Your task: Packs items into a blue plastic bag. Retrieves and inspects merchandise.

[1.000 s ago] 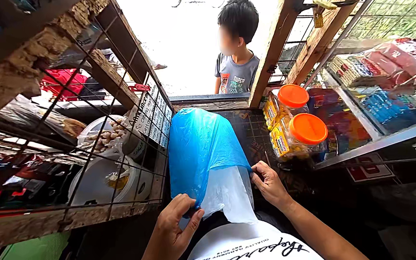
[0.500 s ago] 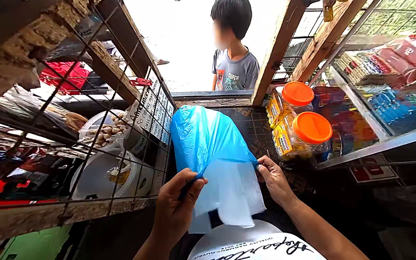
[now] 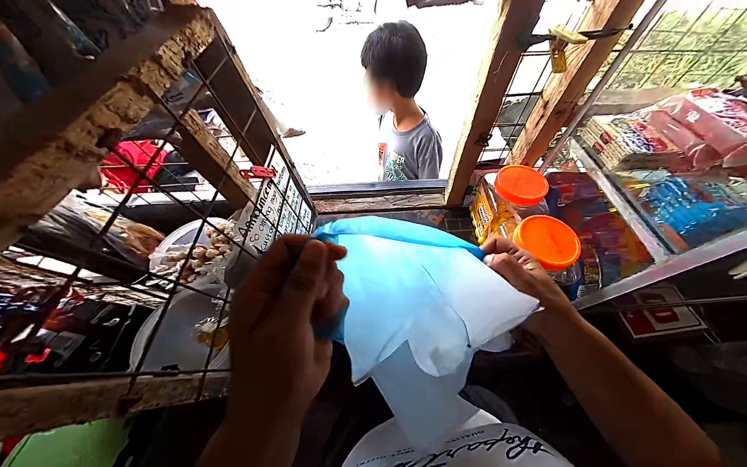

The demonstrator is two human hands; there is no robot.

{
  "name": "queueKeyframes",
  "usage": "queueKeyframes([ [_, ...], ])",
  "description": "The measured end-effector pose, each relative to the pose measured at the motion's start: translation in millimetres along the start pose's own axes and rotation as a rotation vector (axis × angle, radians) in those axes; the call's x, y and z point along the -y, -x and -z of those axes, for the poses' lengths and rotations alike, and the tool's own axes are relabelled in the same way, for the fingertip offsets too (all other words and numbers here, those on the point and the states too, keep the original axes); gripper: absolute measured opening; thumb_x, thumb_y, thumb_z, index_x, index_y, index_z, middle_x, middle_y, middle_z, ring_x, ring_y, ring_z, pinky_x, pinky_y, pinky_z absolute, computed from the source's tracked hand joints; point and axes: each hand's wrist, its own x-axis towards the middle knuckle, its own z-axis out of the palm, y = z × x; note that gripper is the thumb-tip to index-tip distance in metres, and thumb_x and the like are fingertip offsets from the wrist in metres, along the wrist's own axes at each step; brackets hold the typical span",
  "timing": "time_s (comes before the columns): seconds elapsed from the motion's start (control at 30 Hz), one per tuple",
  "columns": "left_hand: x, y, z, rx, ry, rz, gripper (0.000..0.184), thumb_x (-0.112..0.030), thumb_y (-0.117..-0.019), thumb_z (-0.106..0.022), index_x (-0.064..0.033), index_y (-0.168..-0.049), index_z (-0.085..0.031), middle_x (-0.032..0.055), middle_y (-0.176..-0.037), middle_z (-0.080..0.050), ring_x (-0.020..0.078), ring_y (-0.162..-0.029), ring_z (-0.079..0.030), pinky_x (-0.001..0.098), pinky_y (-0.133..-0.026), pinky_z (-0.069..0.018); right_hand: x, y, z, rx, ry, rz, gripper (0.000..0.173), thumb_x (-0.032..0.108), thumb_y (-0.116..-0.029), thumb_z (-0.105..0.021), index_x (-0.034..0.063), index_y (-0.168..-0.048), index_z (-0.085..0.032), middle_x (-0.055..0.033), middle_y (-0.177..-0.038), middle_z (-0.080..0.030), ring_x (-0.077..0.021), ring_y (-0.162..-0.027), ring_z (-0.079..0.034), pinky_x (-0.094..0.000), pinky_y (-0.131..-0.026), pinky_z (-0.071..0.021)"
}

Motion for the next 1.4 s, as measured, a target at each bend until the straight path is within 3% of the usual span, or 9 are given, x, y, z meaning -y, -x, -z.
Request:
queueKeyframes([
  [0.33,-22.2,-50.1,24.9,0.011,0.375,0.167,0.04,-0.015,-0.1108,-0.026,-0.0084,-0.11,-0.066,-0.0071,-0.08,-0.062,-0.0027,-0.065,-0.058,0.0097,-0.062,-0.0496,76.8,-31.4,-15.8,0.132,-0.139,-0.156,0.027,0.014,-0.1083,-0.032,0.0114,-0.094,-0.055,0.0002,-0.077,-0.064,-0.0055,-0.068,-0.065,-0.0198,-0.063,-0.0551],
  [0.6,-24.0,-70.2,-5.1,-0.328,0.478,0.198,0.03,-0.012,-0.1101,-0.032,-0.0074,-0.098,-0.059,-0.0043,-0.073,-0.056,-0.0002,-0.056,-0.053,0.0098,-0.054,-0.0468,75.1,-56.9,-42.2,-0.06,-0.015,-0.189,0.023,0.022,-0.1104,-0.037,0.01,-0.104,-0.055,0.0005,-0.073,-0.054,-0.0059,-0.06,-0.055,-0.0208,-0.057,-0.0487],
  [0.73,-19.0,-82.1,-17.9,-0.383,0.522,0.179,0.024,-0.009,-0.1091,-0.035,-0.0069,-0.099,-0.057,-0.0025,-0.075,-0.056,0.0009,-0.057,-0.054,0.0111,-0.056,-0.0484,73.7,-70.3,-38.1,-0.075,0.097,-0.234,0.026,0.029,-0.11,-0.038,0.0101,-0.109,-0.056,-0.0004,-0.079,-0.051,-0.0077,-0.065,-0.053,-0.0248,-0.061,-0.0477],
  [0.9,-17.9,-94.8,-7.9,-0.197,0.1,0.2,0.022,-0.014,-0.109,-0.042,-0.0102,-0.104,-0.063,-0.0053,-0.08,-0.062,0.0002,-0.065,-0.059,0.0128,-0.062,-0.0515,73.2,-89.0,-46.9,-0.211,-0.177,-0.228,0.02,0.026,-0.108,-0.041,0.0132,-0.097,-0.052,-0.0005,-0.075,-0.052,-0.0084,-0.062,-0.054,-0.0253,-0.056,-0.049],
  [1.03,-12.1,-109.7,4.6,-0.13,-0.414,0.037,0.017,-0.013,-0.1068,-0.05,-0.0093,-0.097,-0.063,-0.0081,-0.072,-0.056,-0.0017,-0.061,-0.052,0.0139,-0.061,-0.0451,71.0,-120.3,-67.3,-0.335,-0.457,-0.197,0.014,0.022,-0.107,-0.043,0.0111,-0.105,-0.05,-0.0044,-0.086,-0.051,-0.0131,-0.073,-0.054,-0.0295,-0.064,-0.0487],
  [1.07,-12.8,-111.8,7.5,-0.119,-0.545,0.012,0.015,-0.019,-0.1046,-0.057,-0.0072,-0.099,-0.063,-0.0052,-0.075,-0.055,0.001,-0.065,-0.051,0.0195,-0.064,-0.0448,70.2,-130.3,-70.9,-0.339,-0.543,-0.191,0.015,0.023,-0.1081,-0.041,0.0104,-0.11,-0.049,-0.0061,-0.091,-0.051,-0.015,-0.078,-0.055,-0.0315,-0.068,-0.0502],
  [1.13,-19.1,-113.4,10.4,-0.072,-0.739,0.038,0.038,-0.039,-0.0962,-0.069,-0.0037,-0.108,-0.062,0.0017,-0.083,-0.056,0.0095,-0.074,-0.052,0.0344,-0.071,-0.0463,69.7,-148.3,-75.3,-0.326,-0.613,-0.193,0.019,0.025,-0.1094,-0.039,0.0097,-0.115,-0.049,-0.0077,-0.096,-0.052,-0.0166,-0.083,-0.057,-0.0334,-0.072,-0.0516],
  [1.27,-27.4,-116.8,6.0,-0.004,-0.99,0.112,0.072,-0.038,-0.0778,-0.09,0.0042,-0.126,-0.056,0.0209,-0.101,-0.06,0.0326,-0.09,-0.056,0.0574,-0.079,-0.0464,63.8,-169.1,-79.9,-0.268,-0.428,-0.205,0.018,0.023,-0.1087,-0.041,0.0092,-0.11,-0.052,-0.0069,-0.088,-0.055,-0.0151,-0.076,-0.059,-0.0322,-0.066,-0.0523],
  [1.4,-29.3,-125.5,9.2,-0.004,-1.096,0.113,0.069,-0.04,-0.0813,-0.087,0.0063,-0.125,-0.059,0.0243,-0.103,-0.061,0.037,-0.093,-0.057,0.0607,-0.083,-0.0455,58.6,-181.9,-83.1,-0.205,-0.2,-0.19,0.033,0.033,-0.1109,-0.04,0.0066,-0.124,-0.055,-0.0102,-0.103,-0.06,-0.0182,-0.091,-0.061,-0.0368,-0.077,-0.0533],
])
